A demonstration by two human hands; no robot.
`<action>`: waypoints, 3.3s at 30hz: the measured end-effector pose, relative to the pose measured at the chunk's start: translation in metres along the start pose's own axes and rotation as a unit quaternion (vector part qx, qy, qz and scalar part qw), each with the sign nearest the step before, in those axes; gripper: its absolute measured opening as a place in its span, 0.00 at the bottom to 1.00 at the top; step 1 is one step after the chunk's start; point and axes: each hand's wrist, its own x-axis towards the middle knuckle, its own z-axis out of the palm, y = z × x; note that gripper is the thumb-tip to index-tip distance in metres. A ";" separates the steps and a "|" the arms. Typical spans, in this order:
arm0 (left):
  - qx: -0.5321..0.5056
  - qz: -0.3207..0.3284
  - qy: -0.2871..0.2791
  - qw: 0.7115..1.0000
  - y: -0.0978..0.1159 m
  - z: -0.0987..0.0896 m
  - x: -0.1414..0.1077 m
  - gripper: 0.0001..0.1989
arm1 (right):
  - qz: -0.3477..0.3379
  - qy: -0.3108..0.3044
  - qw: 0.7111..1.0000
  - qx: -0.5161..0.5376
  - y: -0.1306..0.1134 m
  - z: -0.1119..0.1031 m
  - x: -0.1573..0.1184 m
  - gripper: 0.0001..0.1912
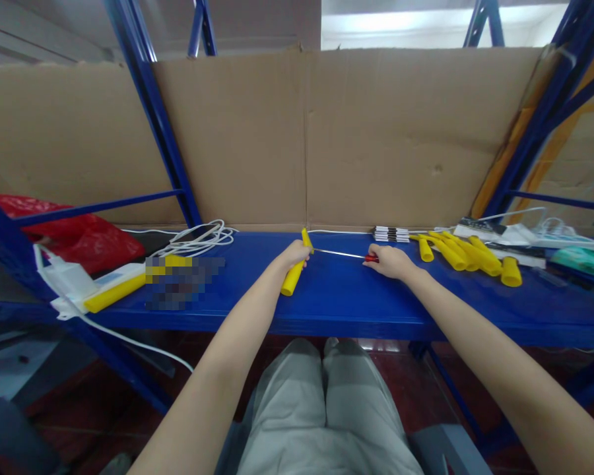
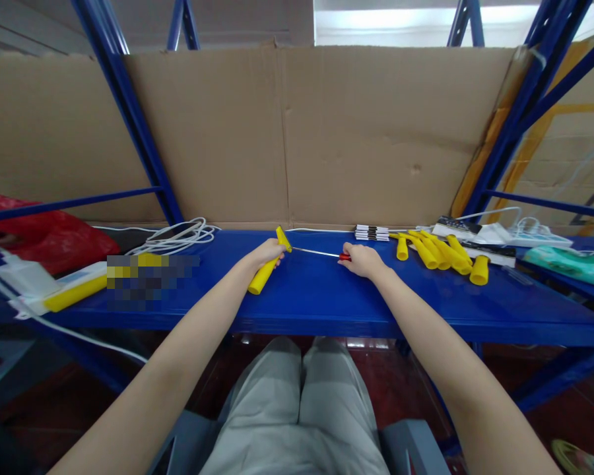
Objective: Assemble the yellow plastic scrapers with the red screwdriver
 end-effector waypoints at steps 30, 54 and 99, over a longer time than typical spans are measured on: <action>0.023 -0.003 0.004 1.000 -0.004 -0.001 0.006 0.06 | 0.010 -0.006 1.000 -0.006 -0.005 -0.007 -0.001 0.15; 0.024 -0.005 0.011 1.000 -0.002 -0.002 0.004 0.03 | 0.002 -0.037 0.998 0.041 -0.003 -0.003 0.000 0.17; 0.033 0.003 0.003 0.999 -0.008 -0.005 0.011 0.04 | 0.005 -0.015 0.999 0.051 -0.001 0.000 0.001 0.13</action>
